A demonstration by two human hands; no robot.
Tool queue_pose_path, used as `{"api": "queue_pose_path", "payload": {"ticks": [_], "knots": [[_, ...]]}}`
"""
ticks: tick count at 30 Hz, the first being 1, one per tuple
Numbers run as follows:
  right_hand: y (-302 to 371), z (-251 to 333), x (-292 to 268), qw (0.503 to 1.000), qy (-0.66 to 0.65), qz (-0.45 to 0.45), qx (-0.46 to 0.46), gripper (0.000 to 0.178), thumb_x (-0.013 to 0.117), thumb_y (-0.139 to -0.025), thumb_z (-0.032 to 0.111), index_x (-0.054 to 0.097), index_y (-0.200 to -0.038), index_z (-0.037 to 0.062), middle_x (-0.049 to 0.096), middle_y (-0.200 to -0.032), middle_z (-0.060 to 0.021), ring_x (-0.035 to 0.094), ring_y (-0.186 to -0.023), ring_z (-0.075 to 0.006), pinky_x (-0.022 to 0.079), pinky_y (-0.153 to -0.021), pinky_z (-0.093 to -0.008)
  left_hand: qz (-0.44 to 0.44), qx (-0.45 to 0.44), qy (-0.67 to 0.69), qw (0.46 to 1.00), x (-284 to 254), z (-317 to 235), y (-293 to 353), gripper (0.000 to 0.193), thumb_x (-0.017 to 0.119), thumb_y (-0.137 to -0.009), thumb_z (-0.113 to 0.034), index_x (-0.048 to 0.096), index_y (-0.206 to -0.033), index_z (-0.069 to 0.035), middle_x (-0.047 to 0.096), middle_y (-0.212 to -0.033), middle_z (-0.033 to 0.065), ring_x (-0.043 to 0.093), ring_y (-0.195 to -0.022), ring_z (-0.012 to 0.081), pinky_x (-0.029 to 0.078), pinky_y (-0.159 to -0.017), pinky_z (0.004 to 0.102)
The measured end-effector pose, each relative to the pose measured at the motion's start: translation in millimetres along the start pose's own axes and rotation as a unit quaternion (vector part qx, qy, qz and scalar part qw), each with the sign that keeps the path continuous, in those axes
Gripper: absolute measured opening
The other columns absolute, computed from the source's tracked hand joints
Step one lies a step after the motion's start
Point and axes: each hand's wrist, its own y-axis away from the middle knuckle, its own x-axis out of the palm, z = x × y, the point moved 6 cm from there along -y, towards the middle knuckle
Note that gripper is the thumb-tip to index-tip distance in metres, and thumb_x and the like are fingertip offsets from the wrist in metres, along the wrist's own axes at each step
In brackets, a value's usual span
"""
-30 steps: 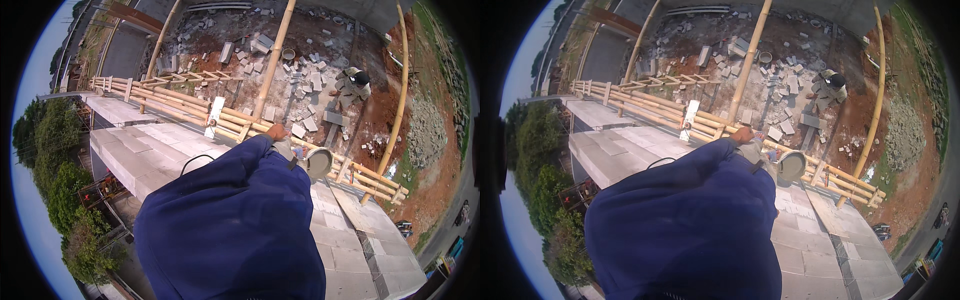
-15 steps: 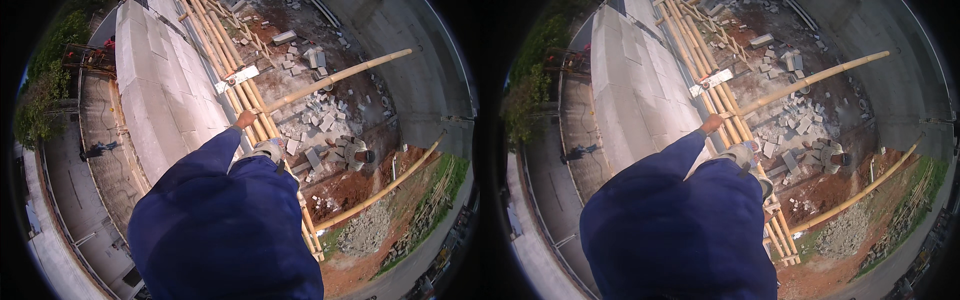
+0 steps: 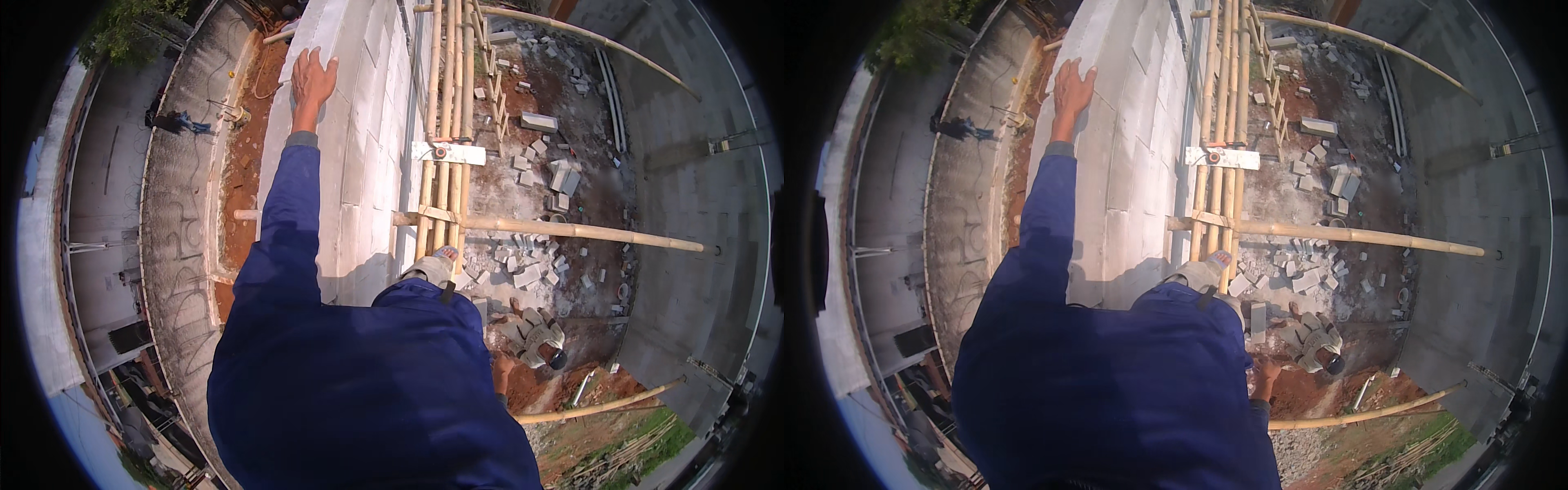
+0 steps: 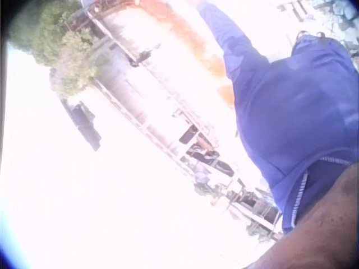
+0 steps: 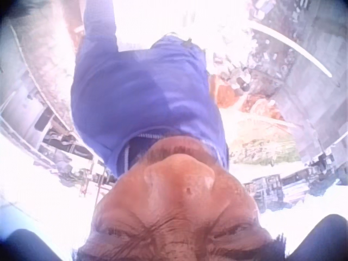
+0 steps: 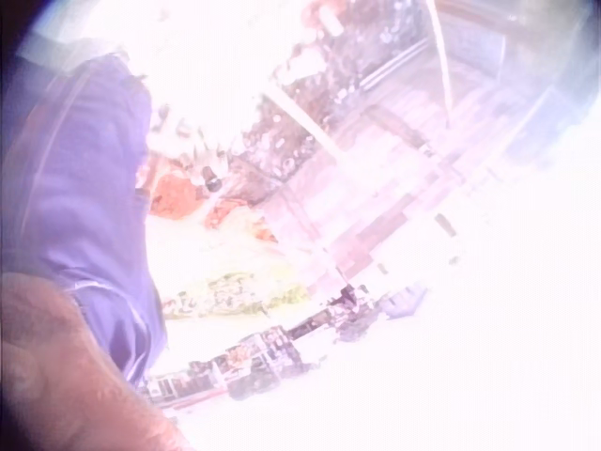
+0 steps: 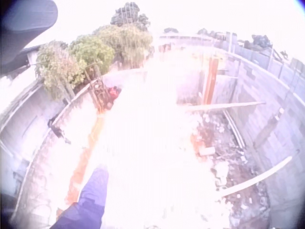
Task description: The person scoops cement from a bucket with a trowel and applies it to the top surface of a concrete block wall. They spread the cement evenly and then place a concrete block on top, tapping it into position with the trowel handle.
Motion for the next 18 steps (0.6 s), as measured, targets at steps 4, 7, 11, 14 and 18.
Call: {"api": "queue_pose_path", "payload": {"ticks": [4, 7, 11, 14, 18], "knots": [[-29.9, 84.0, 38.7, 0.997, -0.059, 0.044, 0.029, 0.025, 0.064, -0.097, 0.012, 0.070, -0.108, -0.0099, 0.073, -0.088, -0.0158, 0.072, -0.070, -0.0250, 0.057, -0.055, -0.0363, 0.105, 0.050, -0.081, 0.990, 33.0, 97.7, -10.2, 0.066, 0.042, -0.108, -0.055, 0.046, -0.158, -0.011, 0.034, -0.167, 0.0229, 0.029, -0.155, 0.0425, 0.023, -0.127, 0.0540], [-48.0, 147.0, 77.7, 0.997, -0.016, 0.077, 0.012, 0.026, 0.065, -0.096, 0.015, 0.072, -0.106, -0.0080, 0.073, -0.084, -0.0125, 0.073, -0.068, -0.0229, 0.057, -0.056, -0.0357, 0.134, 0.053, -0.054, 0.988, 44.4, 110.1, -0.3, 0.064, 0.037, -0.110, -0.053, 0.040, -0.162, -0.015, 0.031, -0.170, 0.0193, 0.026, -0.156, 0.0421, 0.021, -0.128, 0.0539], [-97.7, 198.5, 127.5, 0.980, 0.084, 0.171, -0.057, 0.027, 0.065, -0.093, 0.012, 0.071, -0.108, -0.0091, 0.072, -0.086, -0.0137, 0.073, -0.068, -0.0237, 0.055, -0.056, -0.0333, 0.109, 0.046, -0.059, 0.991, 33.7, 88.5, 6.7, 0.061, 0.037, -0.111, -0.049, 0.040, -0.162, -0.016, 0.030, -0.170, 0.0181, 0.025, -0.157, 0.0410, 0.020, -0.128, 0.0533], [-103.9, 267.4, 177.6, 0.949, 0.237, 0.161, -0.134, 0.025, 0.069, -0.089, 0.015, 0.076, -0.100, -0.0055, 0.074, -0.082, -0.0118, 0.074, -0.070, -0.0209, 0.056, -0.060, -0.0336, 0.100, 0.043, -0.051, 0.993, 27.8, 78.7, 12.3, 0.058, 0.040, -0.112, -0.045, 0.041, -0.161, -0.015, 0.032, -0.169, 0.0177, 0.025, -0.157, 0.0402, 0.020, -0.128, 0.0534], [-139.8, 333.2, 258.0, 0.883, 0.397, 0.187, -0.167, 0.029, 0.070, -0.088, 0.022, 0.079, -0.104, -0.0009, 0.079, -0.095, -0.0200, 0.077, -0.080, -0.0277, 0.060, -0.078, -0.0398, 0.112, 0.033, -0.049, 0.992, 11.2, 67.4, 25.3, 0.055, 0.042, -0.112, -0.041, 0.043, -0.160, -0.014, 0.034, -0.167, 0.0178, 0.027, -0.156, 0.0397, 0.021, -0.127, 0.0530]]}}
